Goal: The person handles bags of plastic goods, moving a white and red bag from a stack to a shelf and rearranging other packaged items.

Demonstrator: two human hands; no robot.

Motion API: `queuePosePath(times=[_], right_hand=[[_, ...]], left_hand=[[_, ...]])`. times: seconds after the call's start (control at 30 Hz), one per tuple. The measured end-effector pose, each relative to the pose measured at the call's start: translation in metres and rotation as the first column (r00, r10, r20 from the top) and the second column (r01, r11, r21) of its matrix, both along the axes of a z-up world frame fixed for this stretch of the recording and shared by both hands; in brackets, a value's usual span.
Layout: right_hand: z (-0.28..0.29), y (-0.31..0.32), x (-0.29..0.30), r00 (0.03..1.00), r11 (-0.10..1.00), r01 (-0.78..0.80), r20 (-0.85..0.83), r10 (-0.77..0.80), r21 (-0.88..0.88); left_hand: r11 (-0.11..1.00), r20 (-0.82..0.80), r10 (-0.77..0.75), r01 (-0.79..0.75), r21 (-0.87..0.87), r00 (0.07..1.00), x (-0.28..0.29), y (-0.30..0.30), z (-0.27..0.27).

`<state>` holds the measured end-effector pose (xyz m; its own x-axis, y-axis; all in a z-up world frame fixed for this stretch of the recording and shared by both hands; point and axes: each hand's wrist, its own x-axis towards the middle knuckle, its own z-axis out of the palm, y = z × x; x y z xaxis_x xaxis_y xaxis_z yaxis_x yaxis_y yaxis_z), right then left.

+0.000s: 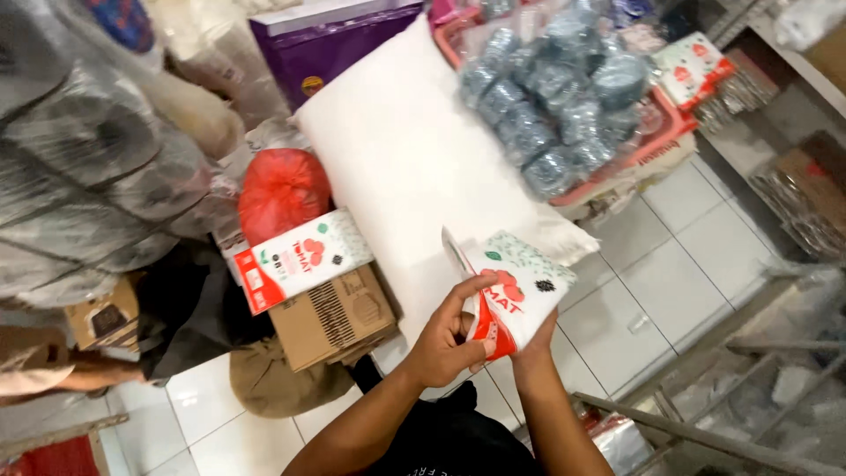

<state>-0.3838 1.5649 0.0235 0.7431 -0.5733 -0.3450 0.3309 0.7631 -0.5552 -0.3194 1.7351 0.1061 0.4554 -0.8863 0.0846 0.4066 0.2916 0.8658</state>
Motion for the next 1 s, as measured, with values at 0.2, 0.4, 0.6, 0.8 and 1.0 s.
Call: queuePosePath(times=[0.2,0.4,0.6,0.8,1.0], right_hand=[[-0.024,-0.087,-0.119,0.944,0.941,0.311,-0.07,-0.322,-0.135],[-0.04,-0.16,-0.198,0.88,0.879,0.473,-0.01,-0.474,-0.056],[-0.04,-0.2,-0.21,0.882,0.881,0.472,0.007,-0.472,-0.016],[-0.062,-0.242,-0.199,0.879,0.878,0.477,-0.005,-0.477,0.029],[-0.04,-0.339,-0.19,0.851,0.851,0.524,0.026,-0.524,-0.037]], left_hand=[[0.916,-0.02,-0.384,0.383,0.12,0.923,-0.073,-0.102,-0.018],[0.817,0.084,-0.503,0.441,0.371,0.86,-0.116,-0.179,-0.032],[0.847,0.274,-0.509,0.419,0.328,0.816,-0.122,-0.235,-0.066],[0.75,0.07,-0.604,0.537,0.386,0.794,-0.117,-0.32,-0.082],[0.69,0.112,-0.713,0.664,0.289,0.692,-0.106,-0.419,-0.08]])
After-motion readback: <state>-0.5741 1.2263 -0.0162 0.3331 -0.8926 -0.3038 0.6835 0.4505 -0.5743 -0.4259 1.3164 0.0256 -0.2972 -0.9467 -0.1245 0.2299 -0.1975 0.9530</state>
